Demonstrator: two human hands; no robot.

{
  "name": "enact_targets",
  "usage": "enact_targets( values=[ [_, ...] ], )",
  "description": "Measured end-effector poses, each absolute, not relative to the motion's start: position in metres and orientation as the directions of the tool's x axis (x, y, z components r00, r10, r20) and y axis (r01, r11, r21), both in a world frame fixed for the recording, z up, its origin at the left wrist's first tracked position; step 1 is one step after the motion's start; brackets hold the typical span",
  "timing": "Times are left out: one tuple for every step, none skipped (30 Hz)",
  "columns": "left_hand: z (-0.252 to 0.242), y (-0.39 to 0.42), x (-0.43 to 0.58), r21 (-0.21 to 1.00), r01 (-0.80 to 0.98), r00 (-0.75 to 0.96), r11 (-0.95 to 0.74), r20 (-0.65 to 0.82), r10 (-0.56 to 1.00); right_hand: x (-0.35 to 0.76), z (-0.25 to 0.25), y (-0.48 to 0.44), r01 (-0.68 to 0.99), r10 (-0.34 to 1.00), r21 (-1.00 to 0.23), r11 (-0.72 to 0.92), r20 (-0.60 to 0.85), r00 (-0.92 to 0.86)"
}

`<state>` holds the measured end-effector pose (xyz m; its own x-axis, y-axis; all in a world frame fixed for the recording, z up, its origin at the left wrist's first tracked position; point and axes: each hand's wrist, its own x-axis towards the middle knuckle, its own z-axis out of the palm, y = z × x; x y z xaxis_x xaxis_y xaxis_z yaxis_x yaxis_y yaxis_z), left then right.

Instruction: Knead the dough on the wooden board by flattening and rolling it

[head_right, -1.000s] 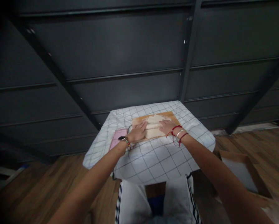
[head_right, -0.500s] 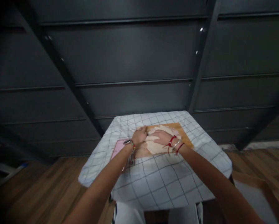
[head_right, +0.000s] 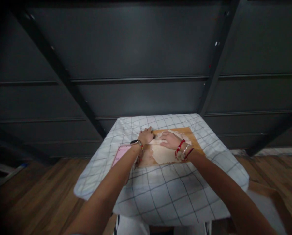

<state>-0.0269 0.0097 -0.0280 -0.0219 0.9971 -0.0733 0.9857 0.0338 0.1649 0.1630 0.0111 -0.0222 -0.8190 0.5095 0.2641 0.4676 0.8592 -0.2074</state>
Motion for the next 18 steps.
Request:
enact_targets(
  values=[
    [-0.028,0.009,-0.027,0.165,0.986,-0.018,0.030,-0.072,0.997,0.163,-0.024,0.010,0.466,0.506,-0.199,0.862,0.277,-0.817],
    [-0.028,0.009,-0.027,0.167,0.986,-0.016,0.027,-0.071,0.997,0.163,-0.025,0.009,0.465,0.502,-0.190,0.865,0.290,-0.815],
    [-0.028,0.008,-0.026,0.167,0.986,-0.015,0.027,-0.070,0.997,0.163,-0.027,0.008,0.462,0.497,-0.182,0.868,0.303,-0.813],
    [-0.027,0.007,-0.026,0.167,0.986,-0.016,0.028,-0.071,0.997,0.163,-0.028,0.007,0.460,0.491,-0.174,0.871,0.316,-0.812],
    [-0.027,0.005,-0.026,0.165,0.986,-0.016,0.028,-0.073,0.997,0.163,-0.029,0.006,0.456,0.485,-0.165,0.874,0.329,-0.810],
    [-0.027,0.004,-0.026,0.162,0.986,-0.013,0.025,-0.072,0.997,0.163,-0.031,0.005,0.452,0.478,-0.157,0.878,0.341,-0.810],
    [-0.027,0.003,-0.026,0.159,0.987,-0.011,0.021,-0.065,0.998,0.164,-0.032,0.004,0.448,0.470,-0.148,0.882,0.353,-0.809],
    [-0.027,0.001,-0.026,0.156,0.988,-0.008,0.017,-0.059,0.998,0.164,-0.033,0.003,0.442,0.460,-0.139,0.886,0.365,-0.809],
    [-0.027,0.000,-0.026,0.153,0.988,-0.005,0.013,-0.053,0.999,0.164,-0.034,0.002,0.436,0.451,-0.129,0.891,0.378,-0.808],
    [-0.027,-0.001,-0.025,0.152,0.988,-0.005,0.012,-0.049,0.999,0.165,-0.035,0.001,0.432,0.442,-0.119,0.894,0.393,-0.806],
    [-0.026,-0.002,-0.025,0.154,0.988,-0.011,0.019,-0.050,0.999,0.165,-0.037,0.001,0.429,0.434,-0.109,0.897,0.407,-0.804],
    [-0.025,-0.003,-0.025,0.159,0.987,-0.020,0.029,-0.056,0.998,0.165,-0.038,0.000,0.427,0.426,-0.098,0.899,0.421,-0.801],
    [-0.024,-0.004,-0.025,0.166,0.985,-0.029,0.039,-0.064,0.998,0.165,-0.039,0.000,0.425,0.418,-0.087,0.901,0.434,-0.798],
    [-0.023,-0.005,-0.024,0.172,0.984,-0.033,0.045,-0.070,0.997,0.165,-0.040,0.000,0.425,0.412,-0.076,0.902,0.446,-0.795],
    [-0.022,-0.005,-0.024,0.178,0.983,-0.036,0.048,-0.072,0.997,0.164,-0.041,0.000,0.426,0.407,-0.065,0.902,0.458,-0.791],
    [-0.022,-0.006,-0.024,0.182,0.982,-0.037,0.049,-0.071,0.997,0.164,-0.042,0.000,0.428,0.402,-0.055,0.902,0.467,-0.788],
    [-0.021,-0.006,-0.023,0.184,0.982,-0.038,0.049,-0.064,0.997,0.163,-0.042,0.000,0.430,0.397,-0.044,0.902,0.475,-0.785],
    [-0.021,-0.006,-0.023,0.184,0.982,-0.038,0.048,-0.055,0.998,0.163,-0.043,-0.001,0.431,0.393,-0.035,0.902,0.482,-0.783]
  ],
)
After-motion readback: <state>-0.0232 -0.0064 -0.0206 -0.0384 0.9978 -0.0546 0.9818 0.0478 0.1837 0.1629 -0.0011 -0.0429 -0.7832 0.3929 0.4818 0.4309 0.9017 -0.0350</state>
